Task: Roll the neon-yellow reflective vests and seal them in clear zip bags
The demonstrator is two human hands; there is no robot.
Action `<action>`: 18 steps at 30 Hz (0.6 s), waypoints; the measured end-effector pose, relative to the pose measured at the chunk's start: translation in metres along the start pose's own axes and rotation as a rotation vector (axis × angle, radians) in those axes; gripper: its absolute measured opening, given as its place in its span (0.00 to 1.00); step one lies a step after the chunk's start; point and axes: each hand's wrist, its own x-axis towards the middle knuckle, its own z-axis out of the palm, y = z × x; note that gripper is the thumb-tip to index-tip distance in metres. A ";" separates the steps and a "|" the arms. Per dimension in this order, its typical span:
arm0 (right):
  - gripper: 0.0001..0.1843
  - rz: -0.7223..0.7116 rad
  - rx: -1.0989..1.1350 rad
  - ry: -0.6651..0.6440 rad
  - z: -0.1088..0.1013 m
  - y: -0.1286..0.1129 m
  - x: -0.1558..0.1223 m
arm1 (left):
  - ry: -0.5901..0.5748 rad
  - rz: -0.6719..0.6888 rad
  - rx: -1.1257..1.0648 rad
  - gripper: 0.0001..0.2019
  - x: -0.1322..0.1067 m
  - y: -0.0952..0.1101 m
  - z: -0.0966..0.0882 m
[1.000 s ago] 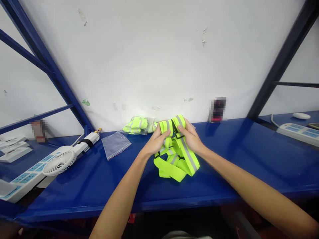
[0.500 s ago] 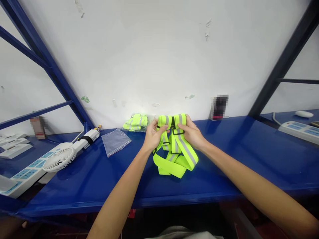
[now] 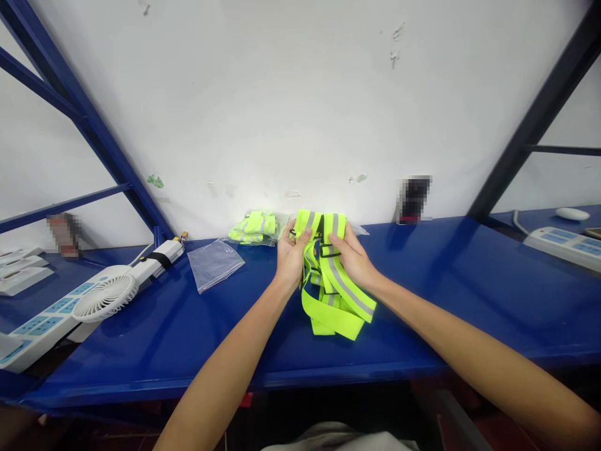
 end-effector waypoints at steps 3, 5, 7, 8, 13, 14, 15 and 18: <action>0.16 -0.099 0.038 0.033 0.003 -0.004 0.001 | -0.074 -0.042 0.093 0.21 0.001 0.000 -0.002; 0.16 -0.093 0.066 0.024 0.002 -0.002 0.004 | -0.083 0.064 0.203 0.20 -0.001 -0.001 -0.003; 0.19 -0.025 0.136 0.002 0.001 0.004 0.007 | -0.048 0.197 0.328 0.20 -0.004 -0.002 -0.003; 0.21 0.016 0.179 -0.012 0.000 0.006 0.009 | -0.027 0.242 0.389 0.21 -0.005 -0.002 -0.003; 0.25 0.155 0.261 -0.092 -0.009 0.001 0.012 | -0.030 0.327 0.567 0.20 -0.005 0.000 -0.007; 0.23 0.161 0.269 -0.119 -0.011 -0.003 0.012 | -0.054 0.345 0.575 0.19 -0.004 0.000 -0.009; 0.21 0.151 0.285 -0.138 -0.013 -0.006 0.011 | -0.080 0.354 0.579 0.19 -0.004 0.001 -0.009; 0.18 0.094 0.355 -0.135 -0.015 -0.013 0.010 | -0.149 0.298 0.587 0.19 -0.003 0.000 -0.011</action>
